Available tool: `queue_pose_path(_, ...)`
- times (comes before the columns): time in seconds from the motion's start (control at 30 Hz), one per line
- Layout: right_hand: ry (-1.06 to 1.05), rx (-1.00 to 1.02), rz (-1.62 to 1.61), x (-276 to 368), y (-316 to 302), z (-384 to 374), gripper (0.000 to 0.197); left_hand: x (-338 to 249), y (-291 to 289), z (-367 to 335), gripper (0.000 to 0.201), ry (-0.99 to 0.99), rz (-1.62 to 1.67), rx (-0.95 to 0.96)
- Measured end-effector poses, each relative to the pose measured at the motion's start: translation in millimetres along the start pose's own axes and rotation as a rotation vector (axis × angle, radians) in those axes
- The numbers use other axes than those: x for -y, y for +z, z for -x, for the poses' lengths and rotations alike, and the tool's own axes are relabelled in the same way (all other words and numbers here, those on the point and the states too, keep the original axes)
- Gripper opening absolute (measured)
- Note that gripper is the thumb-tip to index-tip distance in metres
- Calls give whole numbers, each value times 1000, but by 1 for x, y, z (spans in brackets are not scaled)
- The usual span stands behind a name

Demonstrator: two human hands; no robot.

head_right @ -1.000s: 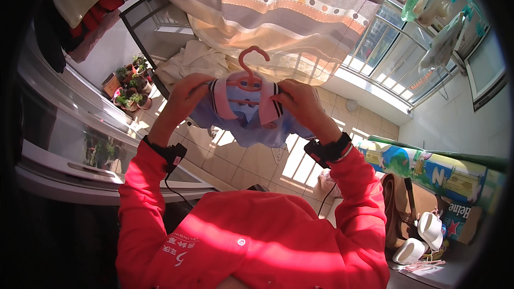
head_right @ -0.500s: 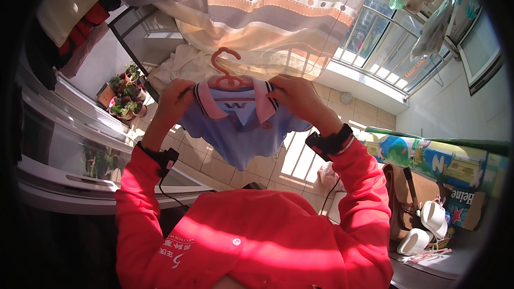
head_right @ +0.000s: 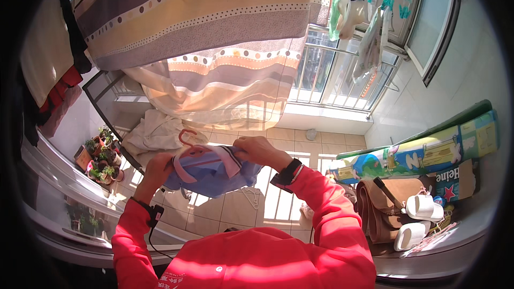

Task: The person hangs a black and white shirt and a blue polo shirt on a balcony clothes rack using hangers. They then fold a white t-shirt and place it on a nearby surface. Finally, they open a red bottle and place it on the balcony floor.

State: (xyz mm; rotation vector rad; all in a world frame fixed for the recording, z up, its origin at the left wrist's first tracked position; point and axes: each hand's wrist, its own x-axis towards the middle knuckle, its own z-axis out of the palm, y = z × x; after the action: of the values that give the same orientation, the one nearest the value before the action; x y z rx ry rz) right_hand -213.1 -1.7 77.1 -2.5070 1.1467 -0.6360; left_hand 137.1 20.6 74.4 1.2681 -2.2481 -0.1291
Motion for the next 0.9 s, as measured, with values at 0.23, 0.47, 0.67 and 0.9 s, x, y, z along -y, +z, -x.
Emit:
queue_pose_path(0.23, -66, -297, 228, -32, 50, 21, 12, 12, 44, 14, 14, 116, -42, -125)
queue_pose_path(0.47, 193, -68, 204, -44, 61, 44, 24, 14, 78, 7, 16, 37, -144, -141)
queue_pose_path(0.67, 92, -298, 249, -37, 72, 75, 19, 10, 92, 15, 22, 74, -125, -4)
queue_pose_path(0.9, 220, 82, 93, -28, 62, 93, 23, -7, 83, 36, 26, -149, 50, 304)
